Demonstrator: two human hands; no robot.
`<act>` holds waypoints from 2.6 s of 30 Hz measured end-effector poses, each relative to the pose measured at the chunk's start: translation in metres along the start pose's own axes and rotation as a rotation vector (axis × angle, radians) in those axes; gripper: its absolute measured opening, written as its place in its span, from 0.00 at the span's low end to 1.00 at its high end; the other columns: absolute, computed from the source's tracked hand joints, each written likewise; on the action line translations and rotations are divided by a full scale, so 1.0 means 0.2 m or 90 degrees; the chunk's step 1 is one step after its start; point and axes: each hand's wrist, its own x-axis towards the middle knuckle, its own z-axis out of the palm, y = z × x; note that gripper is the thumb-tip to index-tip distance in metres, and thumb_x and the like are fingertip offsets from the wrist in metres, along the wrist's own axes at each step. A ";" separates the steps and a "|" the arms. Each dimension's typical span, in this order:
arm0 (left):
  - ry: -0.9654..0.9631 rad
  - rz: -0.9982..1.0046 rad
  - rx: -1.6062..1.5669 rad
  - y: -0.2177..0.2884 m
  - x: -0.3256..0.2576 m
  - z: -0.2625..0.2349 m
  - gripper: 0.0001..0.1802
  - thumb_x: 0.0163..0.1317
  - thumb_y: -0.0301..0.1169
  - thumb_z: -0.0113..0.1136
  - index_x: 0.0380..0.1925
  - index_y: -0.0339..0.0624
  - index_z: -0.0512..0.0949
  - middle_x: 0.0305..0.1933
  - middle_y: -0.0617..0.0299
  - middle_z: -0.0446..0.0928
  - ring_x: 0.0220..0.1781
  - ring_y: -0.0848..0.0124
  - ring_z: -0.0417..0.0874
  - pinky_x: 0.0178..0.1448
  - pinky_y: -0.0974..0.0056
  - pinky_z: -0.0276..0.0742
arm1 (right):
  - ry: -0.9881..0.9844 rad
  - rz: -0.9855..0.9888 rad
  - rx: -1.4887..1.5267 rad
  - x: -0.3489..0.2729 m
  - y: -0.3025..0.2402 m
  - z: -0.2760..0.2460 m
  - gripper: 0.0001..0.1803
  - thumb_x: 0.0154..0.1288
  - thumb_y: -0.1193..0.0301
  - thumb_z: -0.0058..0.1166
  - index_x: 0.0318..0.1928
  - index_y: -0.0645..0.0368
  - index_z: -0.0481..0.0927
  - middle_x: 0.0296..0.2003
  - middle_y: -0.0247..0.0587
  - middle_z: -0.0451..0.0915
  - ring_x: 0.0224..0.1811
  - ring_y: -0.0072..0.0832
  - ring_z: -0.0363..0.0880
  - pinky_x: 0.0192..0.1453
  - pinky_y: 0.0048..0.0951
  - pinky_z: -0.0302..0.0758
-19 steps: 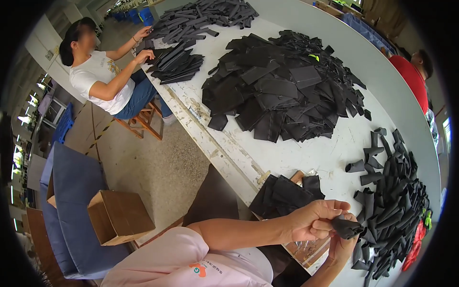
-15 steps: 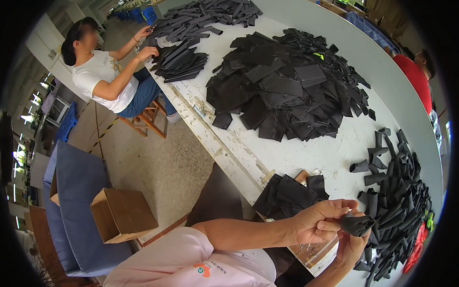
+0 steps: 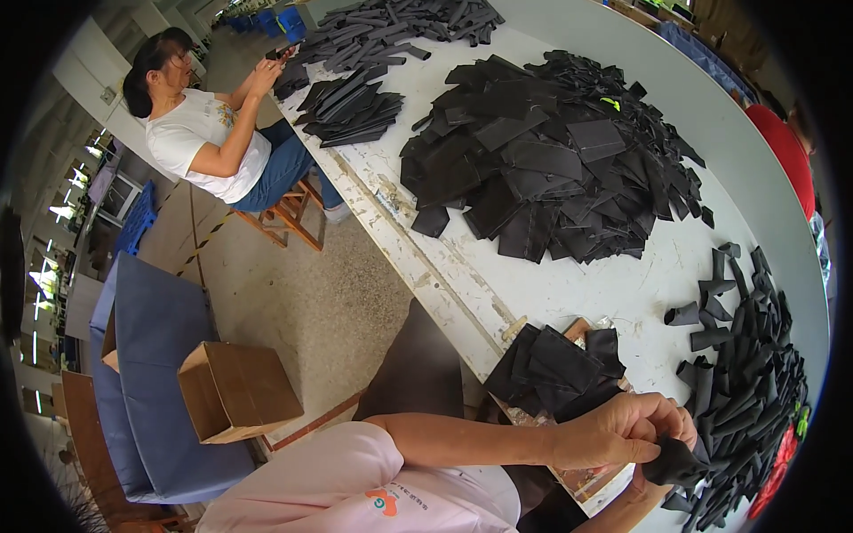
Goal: The recorder manually assembles black foam or rubber components on a workbench in a factory setting, using small tools to join pieces.
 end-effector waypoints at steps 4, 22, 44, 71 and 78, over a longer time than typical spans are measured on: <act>0.139 0.034 0.149 -0.18 0.02 -0.18 0.09 0.54 0.17 0.47 0.36 0.36 0.67 0.30 0.64 0.72 0.16 0.85 0.67 0.15 0.78 0.60 | -0.012 0.100 0.074 -0.01 0.17 -0.03 0.12 0.50 0.67 0.56 0.29 0.63 0.70 0.31 0.38 0.74 0.31 0.23 0.73 0.37 0.21 0.71; 0.115 -0.078 -0.095 -0.17 0.00 -0.20 0.07 0.57 0.25 0.50 0.36 0.39 0.68 0.30 0.66 0.70 0.15 0.86 0.63 0.15 0.78 0.57 | 0.013 0.105 -0.001 -0.06 0.11 0.01 0.15 0.52 0.66 0.56 0.35 0.62 0.70 0.33 0.32 0.71 0.35 0.19 0.71 0.42 0.18 0.68; 0.168 0.357 0.536 -0.02 0.03 -0.07 0.05 0.46 0.21 0.58 0.22 0.35 0.72 0.24 0.61 0.72 0.30 0.67 0.71 0.36 0.66 0.66 | -0.026 -0.141 -0.843 -0.16 -0.19 0.17 0.06 0.58 0.73 0.49 0.30 0.65 0.74 0.31 0.40 0.72 0.32 0.35 0.69 0.40 0.30 0.63; 0.057 0.229 0.615 0.02 0.13 -0.02 0.07 0.43 0.25 0.60 0.22 0.33 0.73 0.22 0.55 0.71 0.24 0.62 0.72 0.29 0.65 0.67 | 0.072 -0.092 -0.406 -0.19 0.02 0.11 0.07 0.60 0.74 0.46 0.25 0.64 0.71 0.25 0.29 0.72 0.27 0.15 0.69 0.31 0.17 0.66; -0.028 0.083 0.722 0.01 0.17 -0.08 0.06 0.47 0.25 0.60 0.24 0.34 0.74 0.23 0.58 0.73 0.24 0.72 0.73 0.28 0.71 0.67 | -0.012 -0.214 -0.491 -0.13 0.13 0.09 0.07 0.45 0.78 0.50 0.16 0.63 0.68 0.19 0.46 0.71 0.20 0.41 0.69 0.25 0.33 0.66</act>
